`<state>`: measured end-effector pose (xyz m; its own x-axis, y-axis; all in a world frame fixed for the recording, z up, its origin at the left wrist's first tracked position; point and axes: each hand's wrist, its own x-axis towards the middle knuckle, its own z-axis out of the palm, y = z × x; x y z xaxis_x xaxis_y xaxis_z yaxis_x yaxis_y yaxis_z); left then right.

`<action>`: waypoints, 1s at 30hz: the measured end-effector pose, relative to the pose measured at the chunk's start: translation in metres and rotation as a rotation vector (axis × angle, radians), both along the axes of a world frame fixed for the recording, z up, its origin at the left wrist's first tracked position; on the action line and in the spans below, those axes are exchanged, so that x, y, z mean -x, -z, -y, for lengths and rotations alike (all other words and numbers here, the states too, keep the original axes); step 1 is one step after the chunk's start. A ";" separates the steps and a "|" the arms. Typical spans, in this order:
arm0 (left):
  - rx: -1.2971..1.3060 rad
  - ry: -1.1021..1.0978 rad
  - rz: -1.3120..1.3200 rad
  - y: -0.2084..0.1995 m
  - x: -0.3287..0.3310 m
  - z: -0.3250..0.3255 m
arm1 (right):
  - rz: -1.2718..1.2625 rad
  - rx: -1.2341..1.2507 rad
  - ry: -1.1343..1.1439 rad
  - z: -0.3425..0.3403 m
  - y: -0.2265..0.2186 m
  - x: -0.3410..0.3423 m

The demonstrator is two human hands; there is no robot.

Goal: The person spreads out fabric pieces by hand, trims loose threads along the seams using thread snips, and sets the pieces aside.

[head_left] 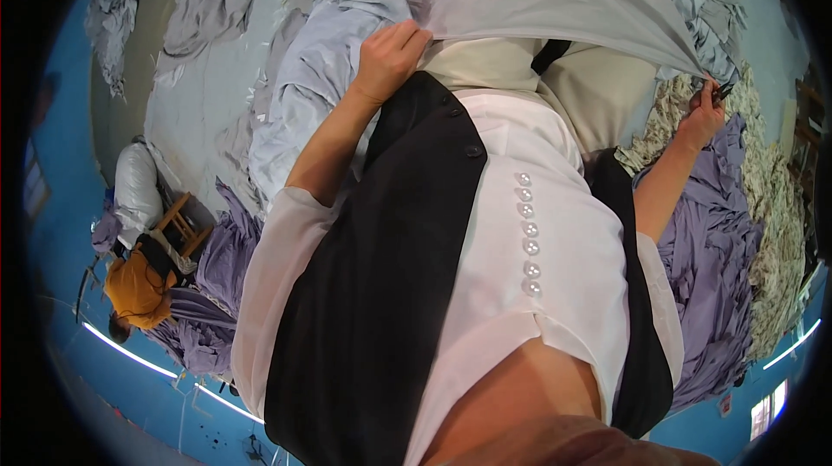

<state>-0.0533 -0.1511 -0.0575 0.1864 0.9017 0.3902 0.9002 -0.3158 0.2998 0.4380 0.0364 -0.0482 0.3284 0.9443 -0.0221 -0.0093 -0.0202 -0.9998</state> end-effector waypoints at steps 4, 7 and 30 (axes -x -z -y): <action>0.060 -0.041 0.321 -0.013 -0.010 -0.009 | 0.006 0.011 -0.016 -0.002 0.001 -0.003; 0.146 -0.066 0.533 -0.021 -0.027 -0.018 | 0.016 0.014 -0.041 0.000 0.003 -0.005; 0.696 0.007 0.869 -0.034 -0.062 -0.096 | -0.150 0.003 -0.083 0.006 -0.014 0.007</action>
<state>0.0090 -0.0548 -0.0238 0.1015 0.9745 -0.2001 0.2972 0.1623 0.9409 0.4312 0.0307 -0.0339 0.2424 0.9678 -0.0677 -0.1568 -0.0297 -0.9872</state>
